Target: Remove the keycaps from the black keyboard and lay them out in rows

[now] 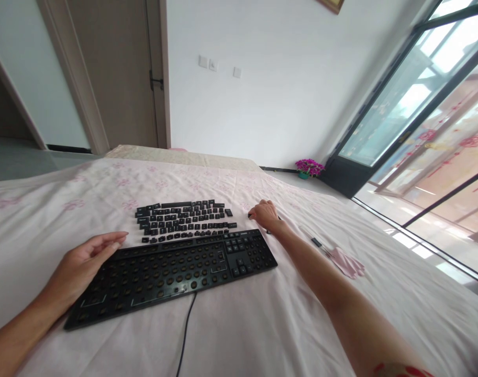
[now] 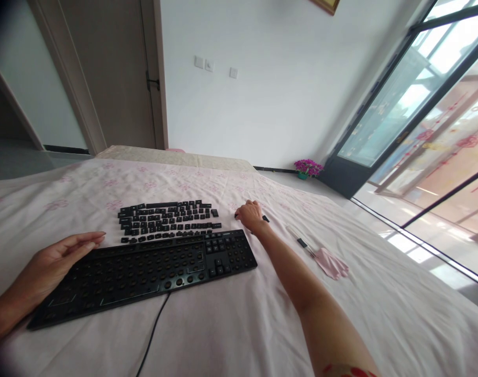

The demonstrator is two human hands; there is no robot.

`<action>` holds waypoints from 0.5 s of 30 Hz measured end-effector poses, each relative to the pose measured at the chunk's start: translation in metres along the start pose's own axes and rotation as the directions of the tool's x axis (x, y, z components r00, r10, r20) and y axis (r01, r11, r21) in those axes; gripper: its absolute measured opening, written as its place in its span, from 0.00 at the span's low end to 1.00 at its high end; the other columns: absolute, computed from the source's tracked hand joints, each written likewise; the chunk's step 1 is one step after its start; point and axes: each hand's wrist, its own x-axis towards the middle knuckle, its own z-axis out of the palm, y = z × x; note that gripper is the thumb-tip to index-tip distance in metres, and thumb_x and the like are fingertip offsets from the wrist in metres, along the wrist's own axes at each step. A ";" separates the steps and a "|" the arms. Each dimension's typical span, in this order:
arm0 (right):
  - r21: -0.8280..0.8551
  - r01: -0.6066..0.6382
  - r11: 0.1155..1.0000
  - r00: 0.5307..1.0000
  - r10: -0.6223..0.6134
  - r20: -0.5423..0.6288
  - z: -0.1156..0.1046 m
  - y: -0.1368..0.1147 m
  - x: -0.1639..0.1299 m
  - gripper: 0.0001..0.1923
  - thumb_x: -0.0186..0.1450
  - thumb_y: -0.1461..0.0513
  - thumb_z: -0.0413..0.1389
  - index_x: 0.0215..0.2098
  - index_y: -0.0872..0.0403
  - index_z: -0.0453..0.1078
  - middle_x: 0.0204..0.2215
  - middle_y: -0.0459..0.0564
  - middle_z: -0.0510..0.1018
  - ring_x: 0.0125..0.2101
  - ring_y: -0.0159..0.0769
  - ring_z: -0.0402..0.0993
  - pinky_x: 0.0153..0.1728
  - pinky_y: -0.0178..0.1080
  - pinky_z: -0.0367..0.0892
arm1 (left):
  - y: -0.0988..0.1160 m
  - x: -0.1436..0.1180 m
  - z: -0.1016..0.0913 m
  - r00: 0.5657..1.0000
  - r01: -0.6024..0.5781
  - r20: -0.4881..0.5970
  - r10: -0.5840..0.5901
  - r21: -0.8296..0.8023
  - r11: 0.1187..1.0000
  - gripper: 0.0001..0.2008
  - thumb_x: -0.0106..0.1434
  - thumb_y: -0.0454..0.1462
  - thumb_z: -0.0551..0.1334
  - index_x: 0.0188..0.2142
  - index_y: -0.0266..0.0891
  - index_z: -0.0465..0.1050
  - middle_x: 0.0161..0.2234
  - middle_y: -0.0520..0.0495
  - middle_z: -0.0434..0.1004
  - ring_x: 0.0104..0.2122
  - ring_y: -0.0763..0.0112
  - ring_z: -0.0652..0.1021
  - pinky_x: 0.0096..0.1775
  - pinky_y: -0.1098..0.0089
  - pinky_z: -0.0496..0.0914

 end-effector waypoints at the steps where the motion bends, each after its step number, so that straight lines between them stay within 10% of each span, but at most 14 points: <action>1: -0.002 0.008 1.000 1.000 -0.008 -0.002 0.000 -0.001 0.000 0.08 0.63 0.59 0.60 0.37 0.49 0.81 0.33 0.53 0.82 0.45 0.45 0.67 0.45 0.43 0.52 | 0.001 -0.001 0.000 1.000 0.000 -0.002 0.000 0.005 1.000 0.32 0.53 0.57 0.64 0.52 0.43 0.73 0.48 0.46 0.80 0.46 0.60 0.79 0.38 0.74 0.74; 15: 0.346 0.228 0.910 0.953 -0.135 -0.273 -0.022 0.003 -0.089 0.10 0.66 0.55 0.58 0.41 0.44 0.80 0.37 0.47 0.81 0.40 0.39 0.70 0.44 0.40 0.62 | 0.002 -0.002 0.000 0.998 -0.066 -0.015 0.067 0.076 0.995 0.30 0.56 0.57 0.62 0.52 0.43 0.74 0.45 0.45 0.81 0.41 0.64 0.80 0.37 0.75 0.73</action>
